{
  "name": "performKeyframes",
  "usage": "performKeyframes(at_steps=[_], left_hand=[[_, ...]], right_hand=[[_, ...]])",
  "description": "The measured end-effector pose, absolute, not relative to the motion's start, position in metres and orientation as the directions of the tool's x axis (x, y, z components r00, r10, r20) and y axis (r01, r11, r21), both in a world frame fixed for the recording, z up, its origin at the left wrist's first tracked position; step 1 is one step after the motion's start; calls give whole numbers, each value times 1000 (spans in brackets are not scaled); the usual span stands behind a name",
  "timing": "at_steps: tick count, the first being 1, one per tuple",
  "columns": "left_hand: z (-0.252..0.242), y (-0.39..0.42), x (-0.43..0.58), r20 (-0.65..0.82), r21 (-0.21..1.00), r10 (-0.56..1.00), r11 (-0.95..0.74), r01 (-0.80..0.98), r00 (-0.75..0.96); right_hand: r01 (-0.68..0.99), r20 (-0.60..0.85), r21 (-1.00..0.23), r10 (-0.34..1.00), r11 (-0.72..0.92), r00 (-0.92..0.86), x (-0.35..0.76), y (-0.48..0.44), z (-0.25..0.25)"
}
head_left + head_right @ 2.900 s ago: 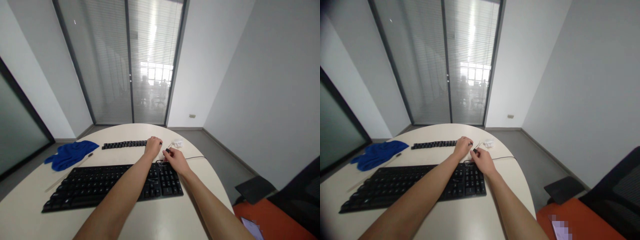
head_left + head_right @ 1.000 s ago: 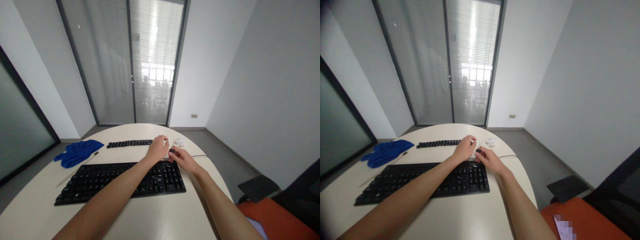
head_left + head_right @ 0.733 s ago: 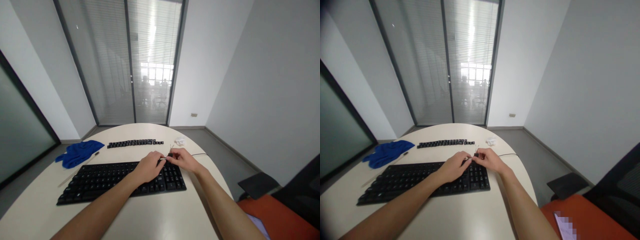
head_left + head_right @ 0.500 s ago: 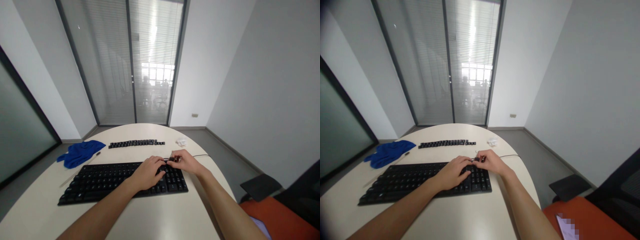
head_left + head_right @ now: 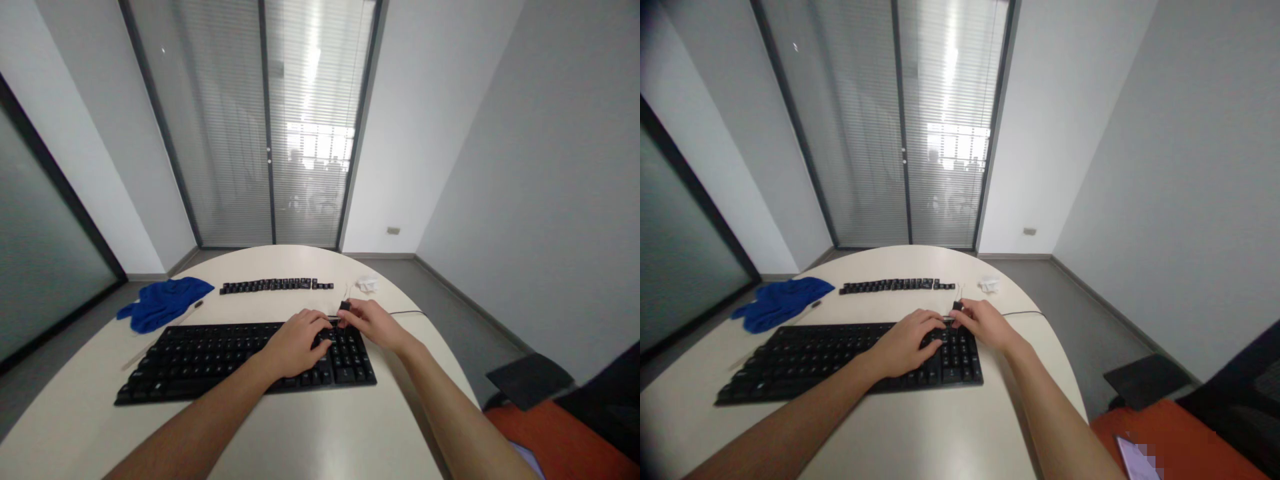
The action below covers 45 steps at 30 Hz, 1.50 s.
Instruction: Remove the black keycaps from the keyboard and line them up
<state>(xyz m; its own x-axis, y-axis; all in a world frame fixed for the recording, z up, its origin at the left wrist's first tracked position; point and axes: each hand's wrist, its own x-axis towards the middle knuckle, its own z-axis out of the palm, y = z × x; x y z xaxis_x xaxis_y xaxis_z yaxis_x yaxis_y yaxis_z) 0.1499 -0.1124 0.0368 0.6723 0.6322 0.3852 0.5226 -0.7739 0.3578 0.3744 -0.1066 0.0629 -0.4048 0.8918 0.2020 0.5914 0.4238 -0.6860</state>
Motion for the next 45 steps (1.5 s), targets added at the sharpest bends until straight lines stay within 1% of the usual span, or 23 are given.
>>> performKeyframes(at_steps=[3, 16, 26, 31, 35, 39, 43, 45], left_hand=[[36, -112, 150, 387, 369, 632, -774, 515, 672], [36, -113, 149, 413, 400, 627, -776, 487, 661], [36, -113, 149, 418, 400, 623, -780, 482, 661], [35, -113, 150, 422, 419, 628, -775, 473, 655], [31, -110, 151, 427, 497, 696, -714, 493, 577], [30, -105, 150, 385, 611, 786, -609, 505, 483], [32, -100, 148, 319, 759, 826, -516, 396, 465], [32, -98, 148, 302, 807, 833, -482, 340, 464]], right_hand=[[585, 191, -695, 891, 418, -411, 374, -107, 63], [533, 230, -716, 873, 451, -429, 377, -103, 56], [421, 235, -804, 875, 420, -424, 382, -99, 54], [418, 234, -816, 890, 399, -393, 383, -96, 47], [392, 273, -834, 908, 388, -317, 374, -96, 43], [365, 328, -837, 908, 407, -262, 360, -99, 43], [329, 348, -849, 907, 413, -239, 350, -101, 41], [330, 346, -850, 907, 411, -239, 348, -101, 40]])
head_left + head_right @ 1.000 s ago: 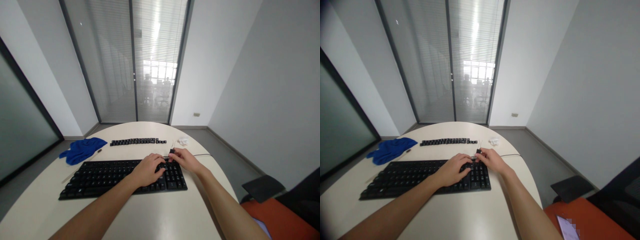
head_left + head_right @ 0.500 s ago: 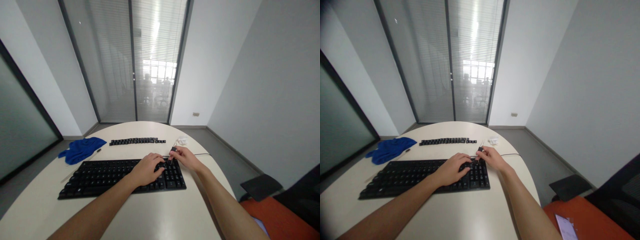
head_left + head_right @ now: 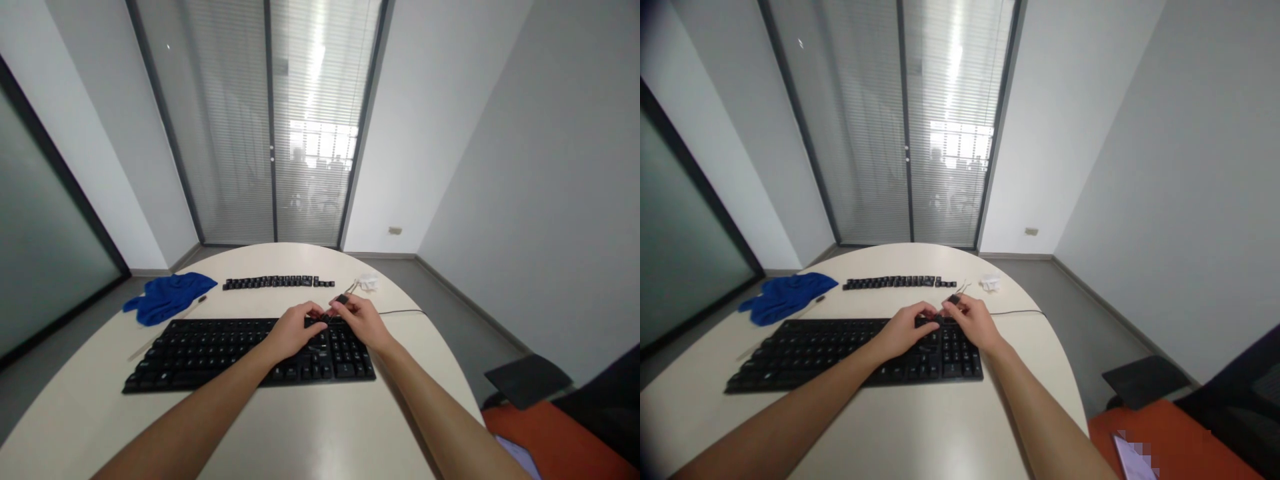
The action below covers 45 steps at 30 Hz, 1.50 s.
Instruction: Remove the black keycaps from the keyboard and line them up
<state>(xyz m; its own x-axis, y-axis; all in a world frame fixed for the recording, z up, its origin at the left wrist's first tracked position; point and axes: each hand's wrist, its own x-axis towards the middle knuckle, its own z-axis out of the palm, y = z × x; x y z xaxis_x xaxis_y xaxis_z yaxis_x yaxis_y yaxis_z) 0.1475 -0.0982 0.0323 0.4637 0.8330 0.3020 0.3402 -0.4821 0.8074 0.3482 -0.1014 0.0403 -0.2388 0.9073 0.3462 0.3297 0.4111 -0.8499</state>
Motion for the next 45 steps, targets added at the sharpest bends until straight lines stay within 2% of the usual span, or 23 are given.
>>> performKeyframes(at_steps=[12, 16, 19, 24, 39, 45], left_hand=[[35, -98, 148, 283, 889, 831, -415, 195, 479], [36, -101, 148, 345, 835, 793, -504, 222, 502], [35, -103, 147, 380, 752, 767, -581, 310, 517], [31, -103, 146, 383, 666, 763, -619, 417, 521], [40, -107, 146, 463, 652, 681, -695, 303, 567], [36, -102, 147, 418, 745, 805, -569, 349, 420]], right_hand=[[353, 322, -846, 910, 400, -259, 349, -100, 38], [378, 329, -834, 912, 402, -244, 349, -98, 36], [398, 332, -826, 915, 399, -228, 350, -97, 33], [360, 316, -853, 923, 377, -220, 350, -96, 32], [390, 349, -824, 910, 411, -223, 347, -99, 36], [400, 446, -799, 889, 448, -104, 349, -102, 47]])
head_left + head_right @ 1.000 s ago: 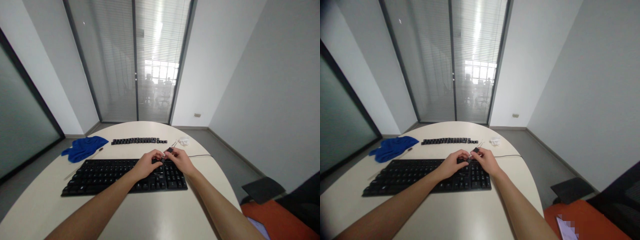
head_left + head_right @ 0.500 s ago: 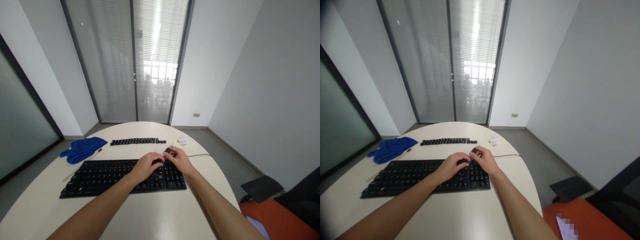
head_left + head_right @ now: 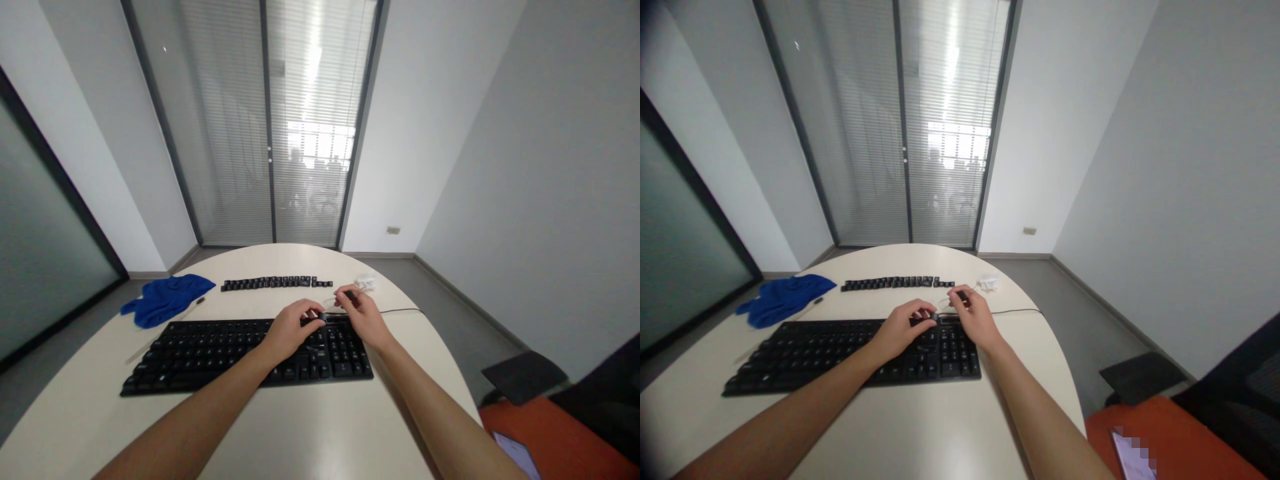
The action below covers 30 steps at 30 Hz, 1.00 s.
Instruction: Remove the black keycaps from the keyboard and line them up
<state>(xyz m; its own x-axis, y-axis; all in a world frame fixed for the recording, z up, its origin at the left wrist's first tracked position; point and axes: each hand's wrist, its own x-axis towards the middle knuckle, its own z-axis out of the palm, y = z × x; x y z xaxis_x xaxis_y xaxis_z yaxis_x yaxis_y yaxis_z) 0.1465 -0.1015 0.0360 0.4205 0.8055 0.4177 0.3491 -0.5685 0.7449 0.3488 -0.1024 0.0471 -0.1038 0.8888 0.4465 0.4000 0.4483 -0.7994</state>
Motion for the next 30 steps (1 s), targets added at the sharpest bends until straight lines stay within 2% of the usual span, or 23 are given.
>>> performKeyframes(at_steps=[4, 16, 24, 27, 30], left_hand=[[32, -98, 147, 388, 797, 854, -500, 340, 346], [31, -97, 146, 370, 859, 884, -442, 257, 285], [31, -96, 146, 365, 857, 885, -441, 267, 290], [30, -97, 146, 376, 816, 872, -472, 334, 314], [29, -101, 147, 411, 688, 843, -536, 489, 346]], right_hand=[[455, 558, -700, 819, 551, -134, 352, -104, 51], [554, 385, -673, 872, 490, -304, 347, -109, 50], [564, 352, -668, 874, 486, -335, 346, -110, 49], [593, 350, -660, 887, 461, -301, 347, -108, 49], [646, 341, -645, 910, 409, -237, 352, -103, 46]])
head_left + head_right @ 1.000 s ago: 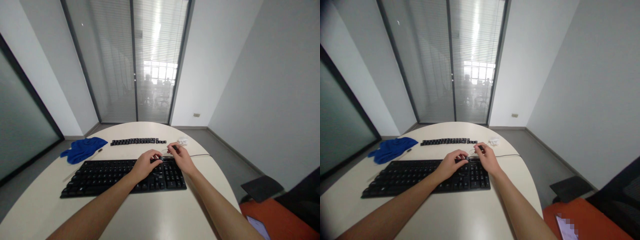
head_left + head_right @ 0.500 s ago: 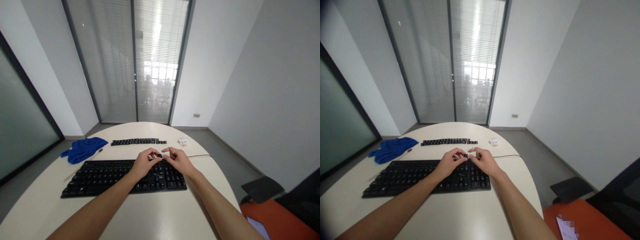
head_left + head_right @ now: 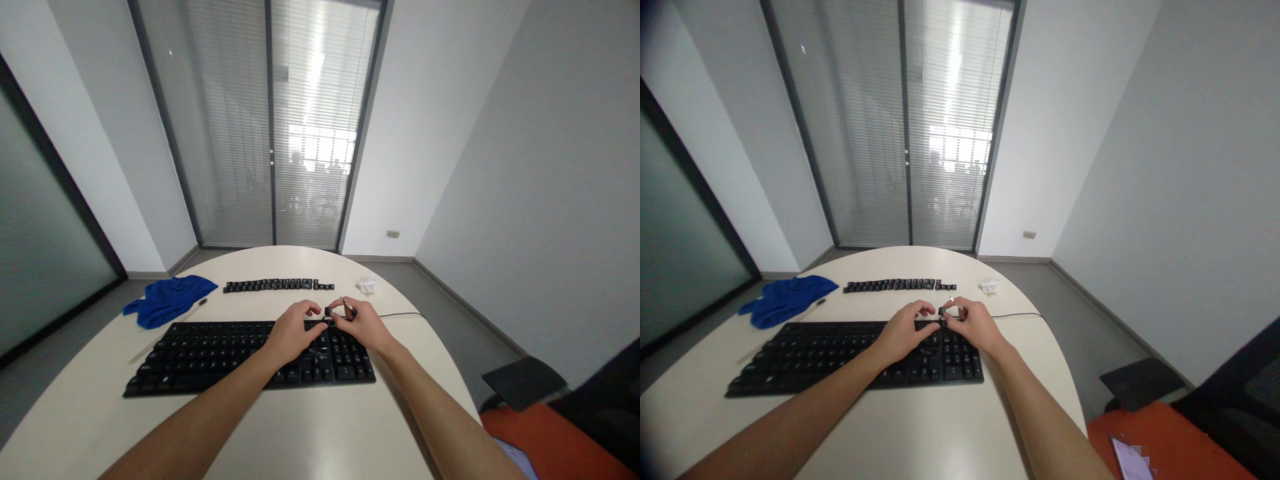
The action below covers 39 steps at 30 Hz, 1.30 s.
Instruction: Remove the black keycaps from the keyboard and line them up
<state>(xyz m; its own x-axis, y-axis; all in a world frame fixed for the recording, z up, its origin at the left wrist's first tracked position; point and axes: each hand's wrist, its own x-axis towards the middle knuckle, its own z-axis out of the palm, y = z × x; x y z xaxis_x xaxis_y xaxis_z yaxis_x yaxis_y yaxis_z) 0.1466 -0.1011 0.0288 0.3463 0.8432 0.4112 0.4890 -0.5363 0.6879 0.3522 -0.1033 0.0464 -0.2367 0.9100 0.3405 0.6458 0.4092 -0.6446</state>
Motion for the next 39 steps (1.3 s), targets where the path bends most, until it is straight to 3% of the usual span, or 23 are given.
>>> performKeyframes(at_steps=[4, 7, 13, 20, 39], left_hand=[[30, -109, 147, 417, 506, 771, -637, 582, 481], [32, -111, 148, 399, 464, 748, -664, 587, 531], [30, -108, 148, 397, 461, 739, -673, 578, 544], [33, -109, 148, 396, 459, 732, -681, 570, 555], [33, -109, 148, 391, 449, 735, -678, 582, 554]], right_hand=[[758, 316, -586, 942, 286, -111, 367, -91, 41], [826, 298, -524, 953, 210, -53, 379, -82, 36], [912, 226, -404, 973, 62, 34, 388, -70, 28], [975, 181, -223, 983, 13, 28, 381, -47, 35], [988, 270, -153, 960, -27, 69, 366, -18, 18]])
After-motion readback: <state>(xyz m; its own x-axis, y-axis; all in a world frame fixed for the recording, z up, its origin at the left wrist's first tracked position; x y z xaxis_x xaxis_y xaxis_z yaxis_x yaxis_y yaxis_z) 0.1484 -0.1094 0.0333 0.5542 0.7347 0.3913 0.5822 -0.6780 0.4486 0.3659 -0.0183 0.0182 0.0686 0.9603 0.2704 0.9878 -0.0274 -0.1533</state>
